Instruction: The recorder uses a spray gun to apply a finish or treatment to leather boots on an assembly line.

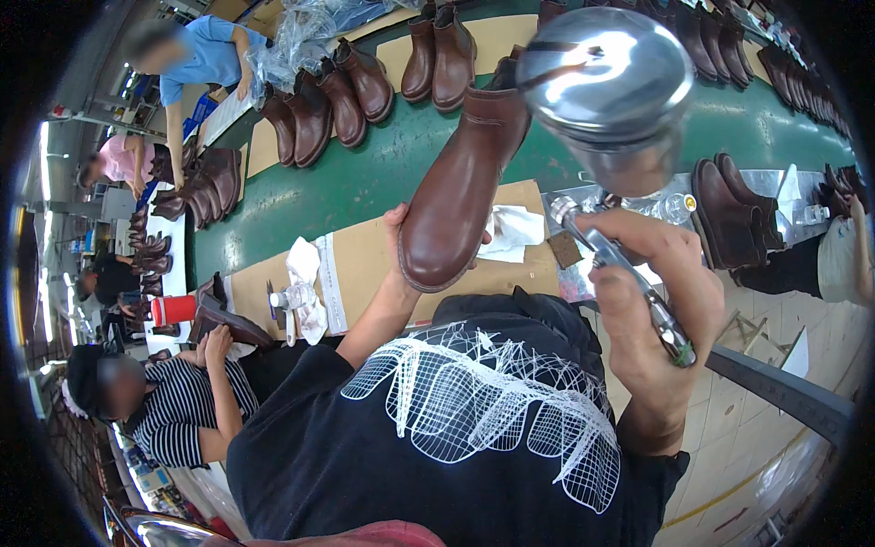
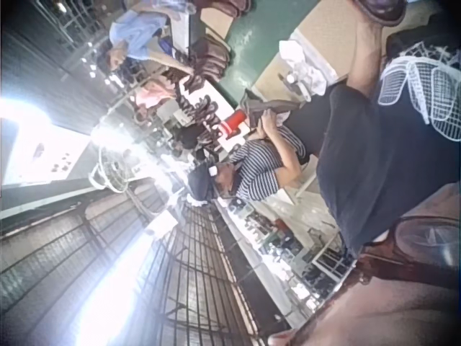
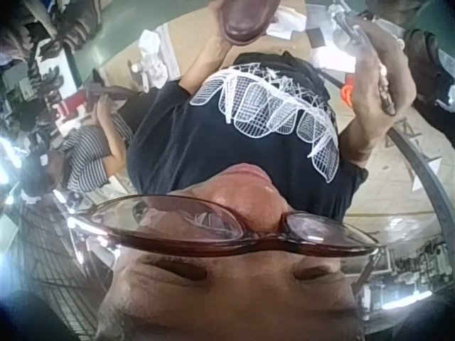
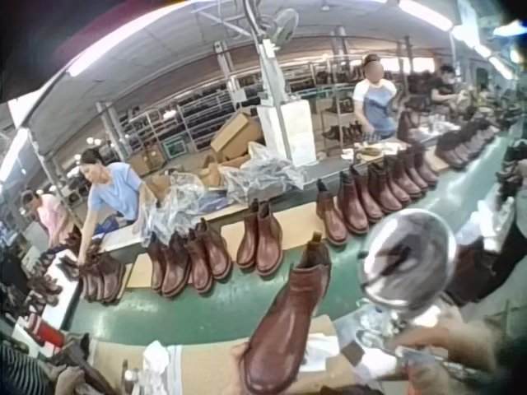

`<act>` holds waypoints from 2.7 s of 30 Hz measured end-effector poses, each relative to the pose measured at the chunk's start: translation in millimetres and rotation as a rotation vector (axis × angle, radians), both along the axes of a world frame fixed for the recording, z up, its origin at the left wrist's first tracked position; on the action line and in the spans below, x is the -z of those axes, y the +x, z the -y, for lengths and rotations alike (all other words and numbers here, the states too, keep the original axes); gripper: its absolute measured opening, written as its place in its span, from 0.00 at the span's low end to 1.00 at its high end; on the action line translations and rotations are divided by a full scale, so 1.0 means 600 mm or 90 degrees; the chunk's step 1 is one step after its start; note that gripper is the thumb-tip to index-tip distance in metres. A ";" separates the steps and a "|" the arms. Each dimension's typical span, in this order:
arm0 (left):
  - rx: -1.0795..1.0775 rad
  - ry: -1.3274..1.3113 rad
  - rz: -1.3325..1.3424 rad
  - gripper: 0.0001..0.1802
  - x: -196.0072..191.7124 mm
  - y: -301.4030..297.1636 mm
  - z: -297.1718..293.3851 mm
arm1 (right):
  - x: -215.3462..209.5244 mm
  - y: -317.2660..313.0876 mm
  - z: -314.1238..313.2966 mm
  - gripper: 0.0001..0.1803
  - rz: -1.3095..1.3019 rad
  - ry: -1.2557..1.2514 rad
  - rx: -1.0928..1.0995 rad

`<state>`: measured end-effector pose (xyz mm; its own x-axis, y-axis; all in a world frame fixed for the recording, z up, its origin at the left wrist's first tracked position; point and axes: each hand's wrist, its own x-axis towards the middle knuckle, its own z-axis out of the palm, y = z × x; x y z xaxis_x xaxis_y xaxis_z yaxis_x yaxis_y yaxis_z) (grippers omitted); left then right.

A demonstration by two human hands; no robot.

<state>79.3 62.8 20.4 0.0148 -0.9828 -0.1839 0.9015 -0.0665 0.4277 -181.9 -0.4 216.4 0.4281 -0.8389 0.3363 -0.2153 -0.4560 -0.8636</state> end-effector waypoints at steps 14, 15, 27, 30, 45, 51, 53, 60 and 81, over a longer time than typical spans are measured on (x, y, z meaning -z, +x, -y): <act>0.221 -0.170 -0.391 0.52 0.010 0.022 0.013 | 0.010 -0.004 -0.010 0.17 -0.026 0.035 0.003; 0.221 -0.169 -0.392 0.52 0.011 0.022 0.015 | 0.012 -0.004 -0.009 0.17 -0.035 0.042 -0.006; 0.238 -0.177 -0.496 0.49 0.038 0.022 0.018 | 0.052 -0.021 -0.009 0.12 -0.038 0.177 -0.009; 0.248 -0.196 -0.534 0.48 0.049 0.019 0.021 | 0.046 -0.031 -0.005 0.13 -0.019 0.251 0.010; 0.259 -0.215 -0.529 0.45 0.039 -0.002 0.066 | 0.045 -0.041 0.067 0.18 -0.040 0.172 -0.092; 0.166 -0.169 -0.498 0.45 0.056 -0.003 0.066 | 0.075 -0.072 0.089 0.14 0.014 0.265 -0.040; 0.080 -0.136 -0.454 0.45 0.061 0.011 0.098 | 0.067 -0.084 0.111 0.15 0.037 0.318 -0.016; 0.101 -0.111 -0.329 0.41 0.090 0.031 0.282 | 0.125 -0.132 0.168 0.30 0.121 0.290 0.079; -0.219 0.488 0.365 0.45 0.358 0.101 0.544 | 0.174 -0.136 0.219 0.32 0.061 0.404 0.157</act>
<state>139.6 -263.8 -194.1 0.5591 -0.5284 -0.6389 0.5955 -0.2802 0.7529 -263.7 -131.8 111.8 0.1918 -0.9551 -0.2259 -0.1566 0.1975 -0.9677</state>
